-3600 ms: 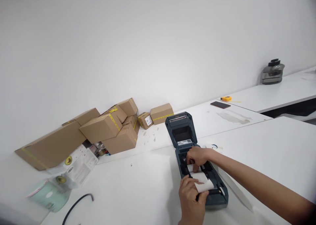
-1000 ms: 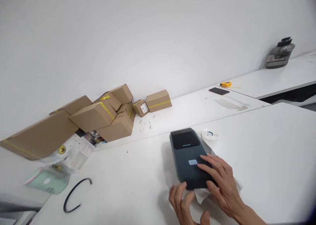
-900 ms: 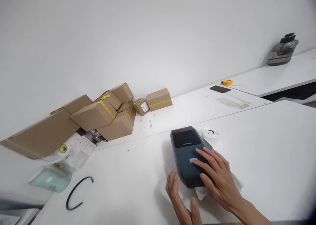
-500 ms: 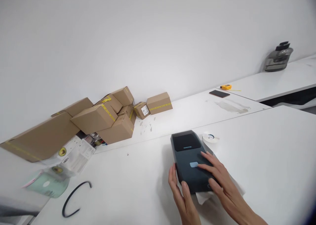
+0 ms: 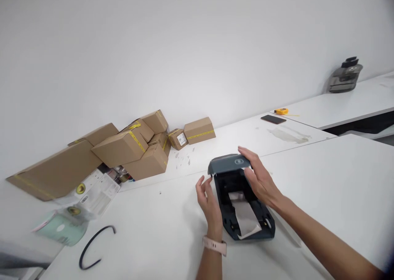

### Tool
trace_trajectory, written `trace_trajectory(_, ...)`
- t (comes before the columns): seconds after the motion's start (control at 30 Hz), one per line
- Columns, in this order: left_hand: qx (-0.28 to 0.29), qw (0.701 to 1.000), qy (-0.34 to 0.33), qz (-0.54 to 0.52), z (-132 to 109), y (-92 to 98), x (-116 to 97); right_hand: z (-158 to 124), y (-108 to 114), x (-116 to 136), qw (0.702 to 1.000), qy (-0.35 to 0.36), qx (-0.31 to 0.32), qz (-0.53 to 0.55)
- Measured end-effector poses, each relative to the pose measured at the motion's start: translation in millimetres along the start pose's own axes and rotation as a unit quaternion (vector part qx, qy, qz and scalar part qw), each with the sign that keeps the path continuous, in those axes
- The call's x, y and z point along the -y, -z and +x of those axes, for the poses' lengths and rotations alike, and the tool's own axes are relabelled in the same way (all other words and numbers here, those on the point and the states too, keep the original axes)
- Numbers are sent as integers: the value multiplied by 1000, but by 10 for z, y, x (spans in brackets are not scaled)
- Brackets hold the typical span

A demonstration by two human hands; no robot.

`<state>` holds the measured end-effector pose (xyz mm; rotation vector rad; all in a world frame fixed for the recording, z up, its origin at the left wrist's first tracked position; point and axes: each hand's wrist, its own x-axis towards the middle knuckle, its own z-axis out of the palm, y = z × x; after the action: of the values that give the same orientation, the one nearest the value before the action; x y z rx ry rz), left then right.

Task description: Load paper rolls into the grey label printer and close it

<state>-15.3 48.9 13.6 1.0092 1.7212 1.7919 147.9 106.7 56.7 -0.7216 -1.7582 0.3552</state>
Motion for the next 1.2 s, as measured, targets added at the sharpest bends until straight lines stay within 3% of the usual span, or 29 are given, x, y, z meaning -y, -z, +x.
trace_trajectory(0.1, 60, 997, 18, 45, 249, -95, 155, 479, -102, -92, 1000, -18, -15, -21)
trace_trajectory(0.2, 103, 992, 26, 69, 315, -158, 289, 804, -174, -173, 997, -59, 4, -48)
trace_trajectory(0.27, 124, 989, 24, 79, 303, -172, 334, 860, -188, -199, 996, -42, -20, -80)
trace_trajectory(0.33, 132, 987, 15, 88, 284, -170, 348, 761, -185, -208, 990, 14, -76, -119)
trace_trajectory(0.37, 135, 987, 9, 91, 278, -166, 348, 664, -182, -213, 986, 44, -73, -141)
trace_trajectory(0.43, 140, 985, -2, 97, 276, -159, 342, 423, -185, -237, 980, 81, 28, -180)
trace_trajectory(0.53, 138, 984, -4, 115, 283, -159, 328, 105, -234, -329, 939, 101, 258, -202)
trace_trajectory(0.7, 124, 979, -2, 162, 274, -162, 283, -46, -426, -503, 861, 116, 445, -215)
trace_trajectory(0.83, 139, 971, -19, 191, 256, -168, 242, -28, -536, -497, 815, 98, 524, -226)
trace_trajectory(1.0, 149, 965, -28, 216, 278, -151, 234, 42, -511, -409, 800, 69, 564, -194)
trace_trajectory(1.1, 155, 965, -23, 212, 308, -114, 233, 180, -388, -354, 802, 50, 577, -144)
trace_trajectory(1.2, 154, 967, -13, 202, 310, -91, 242, 301, -81, -321, 812, 24, 579, -69)
